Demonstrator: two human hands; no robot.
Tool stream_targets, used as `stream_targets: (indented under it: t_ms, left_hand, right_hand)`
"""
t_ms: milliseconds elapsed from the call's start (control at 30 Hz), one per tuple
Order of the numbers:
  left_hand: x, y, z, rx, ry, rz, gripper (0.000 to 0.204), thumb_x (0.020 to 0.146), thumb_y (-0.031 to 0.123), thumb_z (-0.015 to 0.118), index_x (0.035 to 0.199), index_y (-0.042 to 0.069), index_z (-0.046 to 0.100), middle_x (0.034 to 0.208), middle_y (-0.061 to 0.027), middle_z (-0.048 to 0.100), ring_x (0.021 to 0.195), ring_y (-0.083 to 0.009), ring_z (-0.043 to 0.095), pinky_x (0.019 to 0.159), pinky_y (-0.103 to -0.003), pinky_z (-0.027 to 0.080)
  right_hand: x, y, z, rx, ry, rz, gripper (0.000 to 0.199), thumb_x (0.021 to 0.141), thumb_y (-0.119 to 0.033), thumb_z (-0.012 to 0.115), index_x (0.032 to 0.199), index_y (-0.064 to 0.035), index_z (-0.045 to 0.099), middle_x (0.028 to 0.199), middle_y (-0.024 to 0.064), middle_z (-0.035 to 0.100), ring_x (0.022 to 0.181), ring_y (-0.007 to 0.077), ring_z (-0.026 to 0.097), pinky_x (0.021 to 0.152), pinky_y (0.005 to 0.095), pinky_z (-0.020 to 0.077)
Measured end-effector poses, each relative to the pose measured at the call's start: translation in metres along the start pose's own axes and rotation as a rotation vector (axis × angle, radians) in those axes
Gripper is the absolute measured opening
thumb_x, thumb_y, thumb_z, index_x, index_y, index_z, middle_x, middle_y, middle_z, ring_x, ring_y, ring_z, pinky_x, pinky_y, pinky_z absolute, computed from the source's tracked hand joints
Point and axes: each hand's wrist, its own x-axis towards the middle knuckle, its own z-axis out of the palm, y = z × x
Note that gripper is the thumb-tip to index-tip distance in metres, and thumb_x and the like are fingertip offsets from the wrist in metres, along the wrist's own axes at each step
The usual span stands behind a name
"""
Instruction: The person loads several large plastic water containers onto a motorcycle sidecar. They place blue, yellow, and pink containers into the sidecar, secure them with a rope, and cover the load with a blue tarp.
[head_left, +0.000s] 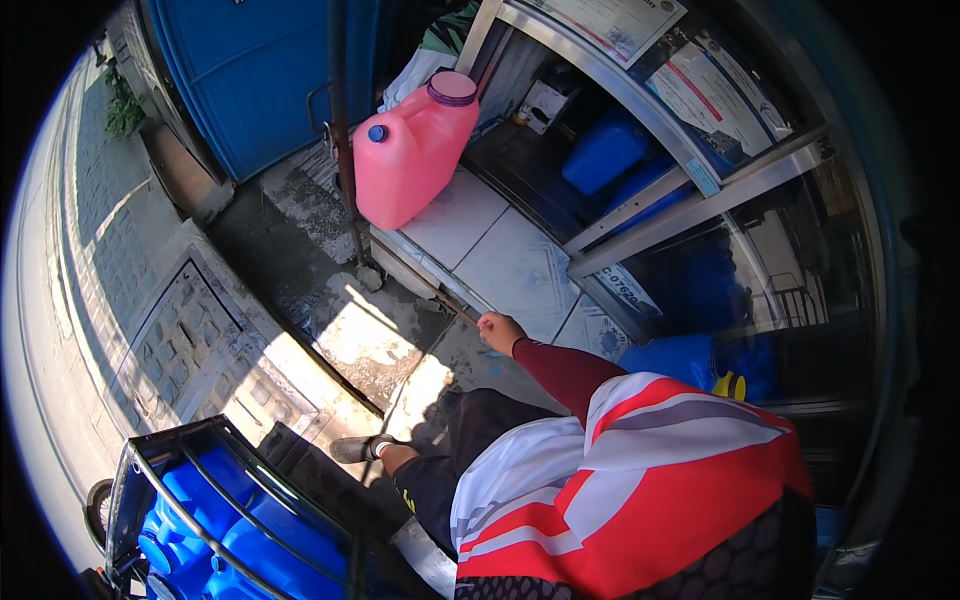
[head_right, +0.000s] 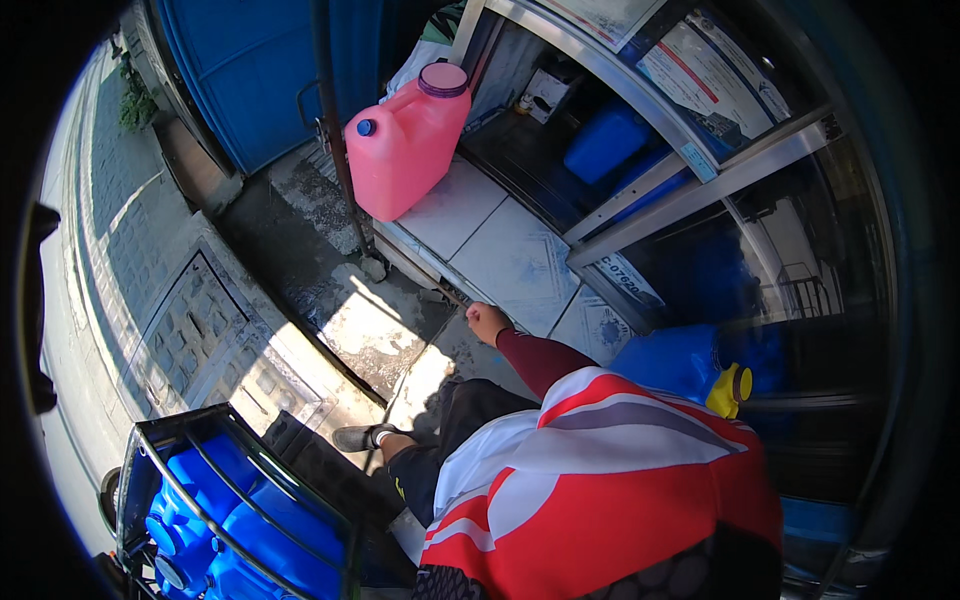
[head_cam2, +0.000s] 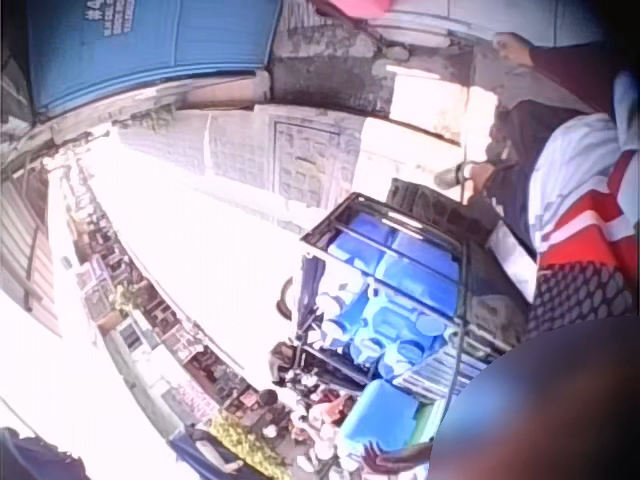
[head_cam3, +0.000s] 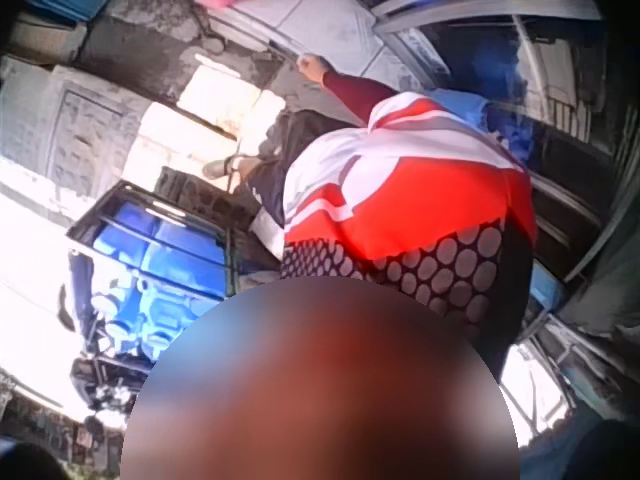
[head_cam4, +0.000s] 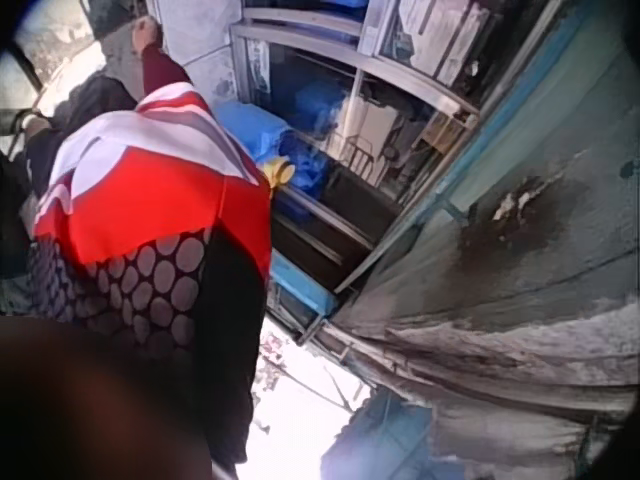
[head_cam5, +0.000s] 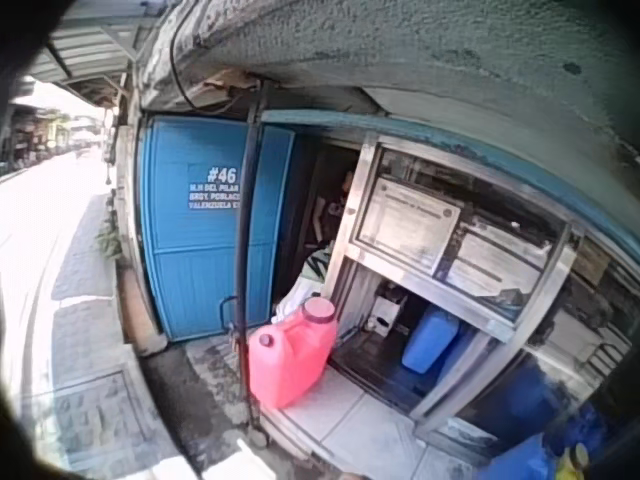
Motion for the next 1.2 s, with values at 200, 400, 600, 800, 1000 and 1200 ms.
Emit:
stream_targets:
  t_ms: [200,400,600,800,1000,1200]
  left_hand:
    - [0.016,0.016,0.129,-0.121,-0.361,0.174,0.027,0.102,0.02,0.065,0.115,0.005,0.047,0.094,-0.0119,0.061,0.076,-0.0183,0.066,0.055,-0.032,0.06]
    - [-0.022,-0.029,0.288,0.098,-1.101,-0.011,0.025,0.1,0.024,0.069,0.111,0.005,0.056,0.1,-0.0127,0.066,0.078,-0.0196,0.07,0.076,-0.039,0.062]
    - [-0.019,-0.111,0.315,-0.027,-0.999,-0.207,0.023,0.103,0.026,0.062,0.107,0.004,0.057,0.094,-0.0075,0.068,0.071,-0.0172,0.069,0.063,-0.027,0.05]
    - [-0.01,-0.18,0.267,0.052,-1.042,-0.188,0.031,0.101,0.015,0.064,0.128,0.005,0.053,0.1,-0.003,0.062,0.081,-0.0103,0.062,0.067,-0.025,0.054]
    - [-0.082,-0.189,0.324,-0.23,-0.875,-0.26,0.039,0.099,0.015,0.067,0.135,0.008,0.053,0.096,-0.0024,0.06,0.078,-0.0115,0.058,0.067,-0.026,0.053]
    - [-0.132,-0.143,0.395,-0.265,-0.765,-0.362,0.03,0.099,0.023,0.068,0.125,0.009,0.062,0.091,-0.0032,0.064,0.073,-0.0117,0.057,0.065,-0.026,0.05]
  right_hand:
    - [-0.15,0.204,-0.202,-0.371,0.537,0.491,0.023,0.088,-0.022,0.064,0.107,-0.0097,0.068,0.109,0.0112,0.072,0.104,0.033,0.068,0.087,0.0443,0.0539]
    - [-0.313,0.234,-0.273,-0.74,1.083,1.052,0.069,0.083,-0.038,0.07,0.141,-0.0102,0.047,0.145,0.0147,0.05,0.128,0.0384,0.052,0.099,0.053,0.0471]
    - [-0.38,0.335,-0.32,-0.028,0.888,1.1,0.051,0.076,-0.045,0.071,0.093,0.0031,0.071,0.09,0.0224,0.071,0.087,0.0399,0.068,0.079,0.05,0.0502]
    - [-0.358,0.4,-0.336,0.456,1.026,0.931,0.043,0.073,-0.032,0.077,0.097,0.0032,0.071,0.073,0.0124,0.064,0.07,0.0257,0.064,0.061,0.0447,0.0515]
    - [-0.379,0.469,-0.414,-0.093,0.932,0.971,0.025,0.089,-0.025,0.065,0.079,-0.0028,0.069,0.065,0.0126,0.064,0.049,0.026,0.059,0.047,0.0419,0.045]
    - [-0.348,0.366,-0.282,-0.017,0.921,0.85,0.037,0.083,-0.016,0.06,0.113,0.0052,0.068,0.103,0.0255,0.072,0.094,0.0425,0.069,0.084,0.0485,0.0513]
